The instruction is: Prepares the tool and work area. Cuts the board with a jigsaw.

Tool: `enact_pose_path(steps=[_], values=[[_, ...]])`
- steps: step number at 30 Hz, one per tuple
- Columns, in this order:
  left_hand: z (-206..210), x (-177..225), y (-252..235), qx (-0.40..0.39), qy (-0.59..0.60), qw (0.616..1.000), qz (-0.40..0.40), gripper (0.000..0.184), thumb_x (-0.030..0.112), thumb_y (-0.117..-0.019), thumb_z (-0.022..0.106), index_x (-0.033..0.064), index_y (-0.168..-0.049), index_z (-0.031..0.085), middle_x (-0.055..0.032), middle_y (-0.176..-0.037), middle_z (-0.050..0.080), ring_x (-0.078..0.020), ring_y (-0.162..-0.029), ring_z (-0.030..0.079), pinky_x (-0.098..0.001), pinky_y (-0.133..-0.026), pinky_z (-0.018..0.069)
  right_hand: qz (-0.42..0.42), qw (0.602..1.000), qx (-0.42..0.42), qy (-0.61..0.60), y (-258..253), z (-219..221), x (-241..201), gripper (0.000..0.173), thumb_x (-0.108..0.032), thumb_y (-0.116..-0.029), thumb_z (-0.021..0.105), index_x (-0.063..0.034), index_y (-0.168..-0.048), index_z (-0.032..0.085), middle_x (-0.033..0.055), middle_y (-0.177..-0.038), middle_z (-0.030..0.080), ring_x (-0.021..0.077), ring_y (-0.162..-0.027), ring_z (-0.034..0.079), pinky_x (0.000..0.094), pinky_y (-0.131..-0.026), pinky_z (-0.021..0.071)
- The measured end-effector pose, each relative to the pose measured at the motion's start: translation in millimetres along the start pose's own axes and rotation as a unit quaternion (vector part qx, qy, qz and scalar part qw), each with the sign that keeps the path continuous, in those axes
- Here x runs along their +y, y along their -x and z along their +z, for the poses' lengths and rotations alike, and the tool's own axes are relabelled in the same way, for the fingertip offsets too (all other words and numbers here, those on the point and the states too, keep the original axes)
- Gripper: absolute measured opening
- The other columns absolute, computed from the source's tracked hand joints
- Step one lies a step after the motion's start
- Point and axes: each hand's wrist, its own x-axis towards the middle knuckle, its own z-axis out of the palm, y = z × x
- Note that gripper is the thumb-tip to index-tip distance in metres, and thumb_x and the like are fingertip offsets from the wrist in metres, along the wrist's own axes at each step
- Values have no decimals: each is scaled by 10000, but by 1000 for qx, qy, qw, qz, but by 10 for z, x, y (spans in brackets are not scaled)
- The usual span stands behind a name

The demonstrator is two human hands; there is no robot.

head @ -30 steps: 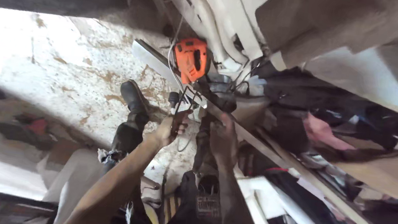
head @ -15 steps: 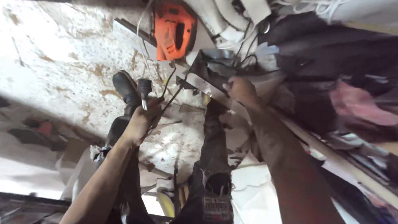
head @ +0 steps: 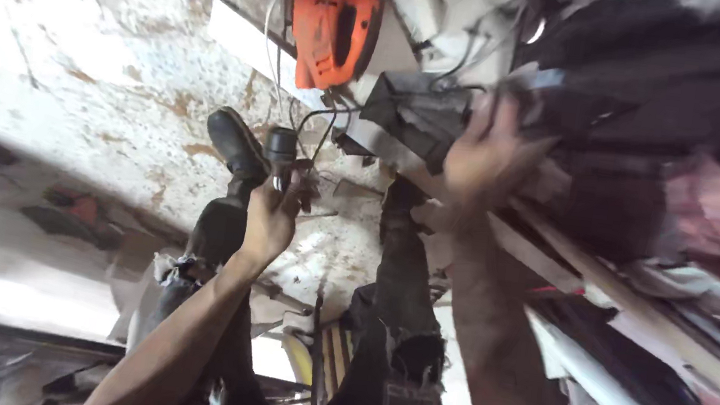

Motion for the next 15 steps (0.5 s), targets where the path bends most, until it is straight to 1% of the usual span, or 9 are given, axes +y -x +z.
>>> enact_pose_path(steps=[1,2,3,4,6,9,12,14,15], values=[[39,110,-12,-50,112,992,-16,354,161,-1119,353,-24,-1272,613,-95,-907,731,-155,-688,673,-321,-618,586,-136,983,109,-53,281,243,211,355,-248,-1107,451,20,-1245,639,200,-975,702,279,-810,711,431,-702,610],[77,199,-42,-113,207,971,-36,440,211,-1128,283,-46,-1316,587,-148,-968,740,-206,-751,704,-362,-670,606,-217,965,112,-100,521,356,293,299,-225,-1078,502,-2,-1167,680,151,-919,709,235,-766,702,429,-670,609],[100,268,-69,-172,276,944,-58,515,273,-1131,235,-58,-1372,547,-202,-1116,730,-277,-930,730,-426,-823,617,-250,960,64,-113,797,393,266,268,-218,-1051,536,-36,-1140,711,118,-920,728,220,-787,709,444,-699,606],[131,314,-72,-210,324,918,-83,544,305,-1128,219,-61,-1409,508,-222,-1260,681,-314,-1117,691,-464,-978,574,-246,965,-8,-91,1100,357,186,298,-231,-1044,540,-74,-1224,719,102,-973,753,222,-830,730,454,-736,614],[164,338,-38,-253,359,889,-131,602,356,-1128,185,-64,-1424,498,-214,-1310,661,-290,-1203,652,-428,-1031,531,-208,970,-113,-63,1621,238,89,382,-251,-1060,540,-78,-1384,648,106,-989,759,244,-800,738,455,-708,620],[105,338,26,-218,417,863,-182,631,365,-1133,181,-86,-1265,603,-229,-1033,744,-295,-966,740,-421,-894,602,-193,971,-138,-31,1998,101,313,291,-235,-1044,561,-75,-1235,713,111,-952,757,282,-798,743,498,-690,616],[24,266,-26,-147,545,801,-197,439,349,-1130,253,46,-1221,557,-85,-881,651,-218,-808,689,-429,-849,607,-225,970,-80,43,2270,-120,907,266,-229,-999,569,-111,-1131,768,94,-931,765,273,-761,748,493,-616,608],[-141,231,-171,-97,606,769,-180,429,366,-1128,269,70,-1229,562,-42,-835,611,-184,-747,645,-377,-789,591,-184,973,-111,86,2555,-379,1382,273,-168,-971,571,-78,-1124,778,131,-939,771,312,-794,758,529,-659,614],[-244,231,-271,-75,590,788,-160,440,365,-1129,271,64,-1258,564,-23,-790,594,-159,-679,617,-347,-722,585,-132,971,-166,110,2630,-492,1533,258,-120,-989,585,-45,-1157,765,178,-989,768,368,-865,757,584,-732,604]])
